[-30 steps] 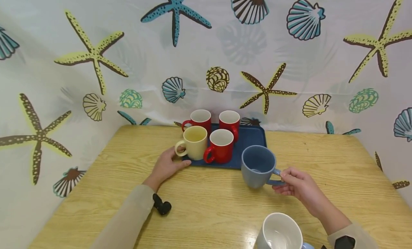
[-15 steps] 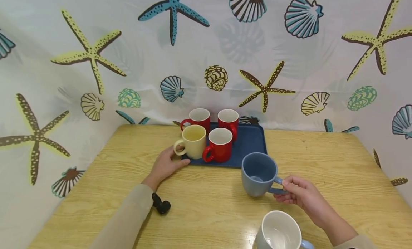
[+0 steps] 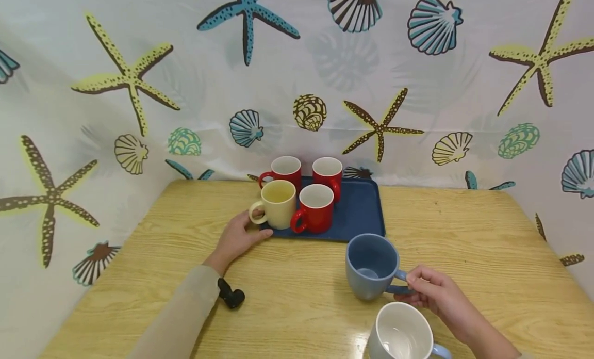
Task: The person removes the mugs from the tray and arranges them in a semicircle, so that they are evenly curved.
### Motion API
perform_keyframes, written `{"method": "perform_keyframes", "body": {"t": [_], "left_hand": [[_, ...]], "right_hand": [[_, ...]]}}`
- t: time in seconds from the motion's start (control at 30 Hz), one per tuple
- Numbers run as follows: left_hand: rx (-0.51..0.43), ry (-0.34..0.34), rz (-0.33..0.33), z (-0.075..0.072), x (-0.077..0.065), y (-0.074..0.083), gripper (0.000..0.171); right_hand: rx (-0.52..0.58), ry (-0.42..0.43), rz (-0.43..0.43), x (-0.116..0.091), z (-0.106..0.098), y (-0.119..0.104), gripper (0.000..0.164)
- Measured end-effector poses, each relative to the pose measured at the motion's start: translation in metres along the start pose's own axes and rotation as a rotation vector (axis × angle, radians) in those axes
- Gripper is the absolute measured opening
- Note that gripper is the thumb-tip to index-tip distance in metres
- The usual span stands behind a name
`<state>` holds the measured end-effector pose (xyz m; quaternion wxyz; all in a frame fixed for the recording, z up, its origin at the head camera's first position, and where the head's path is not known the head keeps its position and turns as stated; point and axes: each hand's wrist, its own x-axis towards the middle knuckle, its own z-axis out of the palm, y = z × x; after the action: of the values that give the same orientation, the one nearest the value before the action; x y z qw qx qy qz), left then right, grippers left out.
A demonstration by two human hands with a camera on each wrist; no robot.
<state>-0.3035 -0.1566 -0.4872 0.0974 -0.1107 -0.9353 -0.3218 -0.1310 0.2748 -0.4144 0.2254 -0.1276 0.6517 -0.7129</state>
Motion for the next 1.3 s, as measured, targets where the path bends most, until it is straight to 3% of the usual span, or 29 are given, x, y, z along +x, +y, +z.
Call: {"method": "perform_keyframes", "body": {"t": [0.2, 0.67, 0.9, 1.3], "left_hand": [[-0.009, -0.003, 0.003, -0.001, -0.001, 0.001, 0.066], [-0.018, -0.010, 0.024, -0.006, -0.002, 0.004, 0.067], [-0.011, -0.011, -0.006, -0.003, -0.002, 0.001, 0.068], [-0.004, -0.003, -0.011, -0.002, -0.002, 0.001, 0.067]], "right_hand": [[-0.049, 0.072, 0.077, -0.006, 0.003, 0.001, 0.023], [-0.085, 0.104, 0.038, -0.017, 0.001, 0.006, 0.023], [-0.027, 0.015, -0.009, -0.021, -0.003, 0.014, 0.020], [0.034, -0.071, 0.026, -0.021, -0.005, 0.017, 0.025]]}}
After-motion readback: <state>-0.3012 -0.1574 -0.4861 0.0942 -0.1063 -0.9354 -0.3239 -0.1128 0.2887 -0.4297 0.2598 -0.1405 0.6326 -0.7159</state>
